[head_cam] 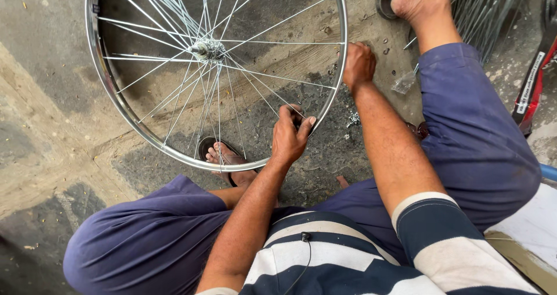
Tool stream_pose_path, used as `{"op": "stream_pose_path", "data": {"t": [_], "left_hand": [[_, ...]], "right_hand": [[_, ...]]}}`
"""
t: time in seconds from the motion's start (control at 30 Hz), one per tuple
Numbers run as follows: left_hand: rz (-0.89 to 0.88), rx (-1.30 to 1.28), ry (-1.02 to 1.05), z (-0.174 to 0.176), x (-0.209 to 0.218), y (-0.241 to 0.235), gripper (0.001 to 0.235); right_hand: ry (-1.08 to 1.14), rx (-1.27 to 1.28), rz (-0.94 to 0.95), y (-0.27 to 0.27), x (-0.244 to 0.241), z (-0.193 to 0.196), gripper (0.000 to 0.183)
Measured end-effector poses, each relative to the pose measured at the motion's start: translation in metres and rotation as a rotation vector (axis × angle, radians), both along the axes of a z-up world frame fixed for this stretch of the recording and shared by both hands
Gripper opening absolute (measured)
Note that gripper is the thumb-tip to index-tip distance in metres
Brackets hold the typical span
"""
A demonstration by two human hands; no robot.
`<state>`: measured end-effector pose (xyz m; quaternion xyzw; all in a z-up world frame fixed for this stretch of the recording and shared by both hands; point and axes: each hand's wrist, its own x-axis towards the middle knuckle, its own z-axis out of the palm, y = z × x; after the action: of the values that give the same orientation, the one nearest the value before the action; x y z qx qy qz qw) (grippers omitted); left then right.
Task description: The person sits on the ground and installs spokes into a bicycle wheel rim, threading them through the hub and tightening the nipples by hand. The person rotates the wheel periodically to access different sections and continues adding spokes until the wheel is fully laced.
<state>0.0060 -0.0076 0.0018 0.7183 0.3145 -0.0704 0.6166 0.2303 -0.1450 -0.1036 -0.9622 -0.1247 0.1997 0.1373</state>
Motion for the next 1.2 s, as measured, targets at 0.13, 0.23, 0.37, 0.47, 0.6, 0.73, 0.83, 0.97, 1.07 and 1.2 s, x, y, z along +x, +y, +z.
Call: {"op": "stream_pose_path", "data": {"t": [0.13, 0.23, 0.37, 0.47, 0.6, 0.73, 0.83, 0.97, 1.07, 1.2], "left_hand": [[0.030, -0.237, -0.107, 0.005, 0.002, 0.004, 0.043], [-0.014, -0.032, 0.164, 0.006, 0.001, 0.003, 0.044], [0.049, -0.037, -0.084, 0.002, 0.001, 0.003, 0.044], [0.069, -0.134, -0.085, -0.002, -0.001, 0.001, 0.044], [0.046, 0.045, -0.008, -0.005, 0.000, -0.004, 0.047], [0.070, -0.219, -0.224, -0.004, 0.002, 0.000, 0.046], [-0.014, 0.009, 0.131, 0.000, 0.002, -0.002, 0.047], [0.059, -0.073, -0.104, 0.000, 0.002, 0.000, 0.049], [0.029, -0.148, 0.016, -0.005, 0.005, -0.002, 0.048], [0.071, -0.010, -0.090, -0.013, 0.003, -0.006, 0.051]], "right_hand": [[0.046, 0.014, -0.146, 0.015, 0.002, -0.004, 0.008], [0.014, 0.026, -0.150, 0.014, 0.007, -0.014, 0.012], [-0.039, 0.100, -0.114, -0.008, 0.014, -0.026, 0.009], [0.000, 0.144, -0.114, -0.047, 0.009, -0.024, 0.010], [0.108, 0.142, -0.051, -0.104, 0.005, -0.011, 0.016], [0.251, -0.121, -0.157, -0.139, -0.014, -0.001, 0.013], [0.202, -0.253, -0.156, -0.149, -0.031, 0.000, 0.017], [0.303, -0.424, -0.196, -0.143, -0.048, -0.005, 0.019], [0.376, -0.567, -0.181, -0.135, -0.053, -0.009, 0.027], [0.305, -0.642, -0.001, -0.122, -0.055, -0.005, 0.026]]}}
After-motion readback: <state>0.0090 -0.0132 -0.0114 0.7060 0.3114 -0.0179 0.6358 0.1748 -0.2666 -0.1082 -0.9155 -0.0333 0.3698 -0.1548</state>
